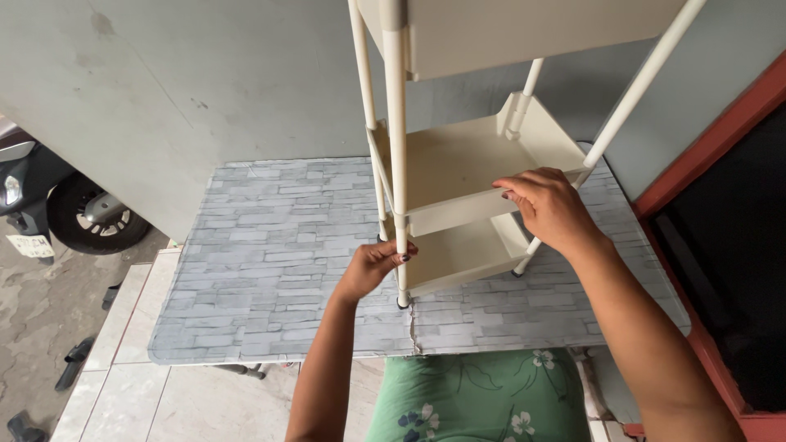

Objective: The person assembles a three-tier plastic rolling cart by inserting vertical poles into the shelf trays and securing the wheels. They repeatedly adjust the poles and trays to ensure a stable fit.

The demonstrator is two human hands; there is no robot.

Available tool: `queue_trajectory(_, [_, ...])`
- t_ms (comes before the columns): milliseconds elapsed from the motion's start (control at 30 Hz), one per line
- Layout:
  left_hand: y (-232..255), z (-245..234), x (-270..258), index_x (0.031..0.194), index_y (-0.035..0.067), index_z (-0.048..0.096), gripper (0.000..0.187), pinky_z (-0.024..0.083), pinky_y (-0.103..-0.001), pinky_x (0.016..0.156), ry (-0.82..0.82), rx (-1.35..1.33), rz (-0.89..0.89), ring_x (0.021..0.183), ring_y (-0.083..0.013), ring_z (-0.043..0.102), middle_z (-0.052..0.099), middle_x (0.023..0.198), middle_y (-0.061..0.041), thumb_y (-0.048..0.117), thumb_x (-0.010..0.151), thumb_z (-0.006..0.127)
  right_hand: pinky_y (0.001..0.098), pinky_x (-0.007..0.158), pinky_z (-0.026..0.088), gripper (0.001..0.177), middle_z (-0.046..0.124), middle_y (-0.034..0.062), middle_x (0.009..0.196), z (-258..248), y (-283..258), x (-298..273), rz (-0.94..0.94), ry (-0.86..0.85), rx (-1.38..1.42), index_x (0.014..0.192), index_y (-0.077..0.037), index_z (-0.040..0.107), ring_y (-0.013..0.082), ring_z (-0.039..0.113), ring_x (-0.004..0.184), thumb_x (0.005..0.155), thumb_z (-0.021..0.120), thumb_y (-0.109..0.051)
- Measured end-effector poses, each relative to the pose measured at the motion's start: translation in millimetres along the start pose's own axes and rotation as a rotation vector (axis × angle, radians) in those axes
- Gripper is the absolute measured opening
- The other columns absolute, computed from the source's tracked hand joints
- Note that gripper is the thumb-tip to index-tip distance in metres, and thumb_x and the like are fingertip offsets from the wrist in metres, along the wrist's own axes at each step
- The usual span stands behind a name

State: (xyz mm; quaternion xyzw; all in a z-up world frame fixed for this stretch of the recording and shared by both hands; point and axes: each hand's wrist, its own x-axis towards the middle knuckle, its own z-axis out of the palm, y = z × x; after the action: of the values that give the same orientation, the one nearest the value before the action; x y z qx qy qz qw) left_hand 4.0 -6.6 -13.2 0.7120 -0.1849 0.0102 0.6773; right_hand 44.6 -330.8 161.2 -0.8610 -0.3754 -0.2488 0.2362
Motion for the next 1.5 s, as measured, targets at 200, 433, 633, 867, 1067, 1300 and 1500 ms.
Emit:
queue_trajectory(200, [1,23,-11,0.119,0.001,0.074,0.025,0.059,-0.028,0.090,0.219,0.123,0.050,0.098,-0.0123,0.073,0.080,0.102,-0.007,0.014,0.098,0.069,0.0416,0.099,0.050,0.020,0.076,0.0042,0.093,11,7,-3,-0.027,0.048,-0.039,0.110,-0.005,0.073,0.0238,0.071,0.091,0.092,0.068,0.002])
queue_trajectory(433, [15,42,-15,0.120,0.002,0.071,0.027,0.058,-0.027,0.088,0.404,0.180,0.075,0.097,-0.0104,0.073,0.079,0.100,-0.003,0.013,0.095,0.069,0.0419,0.100,0.048,0.019,0.075,0.0042,0.091,15,5,-6,-0.010,0.082,-0.074,0.108,-0.006,0.073,0.0269,0.069,0.093,0.092,0.069,0.002])
queue_trajectory(633, [2,60,-2,0.079,0.010,0.046,0.035,0.036,-0.025,0.054,0.334,0.030,-0.032,0.062,-0.0050,0.039,0.041,0.067,0.007,0.010,0.087,0.080,0.0417,0.102,0.045,0.018,0.073,0.0040,0.092,17,4,-8,-0.018,0.082,-0.087,0.107,-0.006,0.071,0.0265,0.068,0.097,0.092,0.068,0.003])
queue_trajectory(867, [-25,64,21,0.061,0.013,0.030,0.058,0.028,-0.025,0.046,0.441,-0.064,0.010,0.054,-0.0024,0.030,0.038,0.054,0.009,0.012,0.093,0.078,0.0426,0.102,0.045,0.017,0.072,0.0041,0.091,17,4,-8,-0.032,0.093,-0.088,0.106,-0.006,0.069,0.0275,0.067,0.096,0.092,0.069,0.002])
queue_trajectory(1067, [-35,62,25,0.060,0.012,0.032,0.055,0.031,-0.026,0.047,0.466,-0.018,0.063,0.056,-0.0026,0.031,0.040,0.055,0.008,0.007,0.092,0.076,0.0431,0.103,0.045,0.017,0.072,0.0046,0.090,18,5,-7,-0.027,0.085,-0.085,0.106,-0.005,0.069,0.0270,0.067,0.096,0.090,0.070,0.003])
queue_trajectory(1300, [-33,46,25,0.059,0.013,0.033,0.053,0.031,-0.027,0.049,0.262,-0.067,-0.001,0.055,-0.0041,0.032,0.040,0.056,0.008,0.004,0.088,0.076,0.0433,0.104,0.045,0.015,0.071,0.0051,0.088,18,6,-8,-0.023,0.089,-0.084,0.105,-0.005,0.069,0.0268,0.067,0.093,0.091,0.071,0.002])
queue_trajectory(1500, [-11,42,20,0.058,0.012,0.037,0.052,0.033,-0.028,0.049,0.238,-0.021,-0.106,0.053,-0.0056,0.036,0.042,0.055,0.007,0.012,0.088,0.079,0.0429,0.103,0.044,0.015,0.072,0.0041,0.090,18,4,-6,-0.029,0.084,-0.070,0.105,-0.005,0.069,0.0266,0.067,0.095,0.092,0.068,0.003])
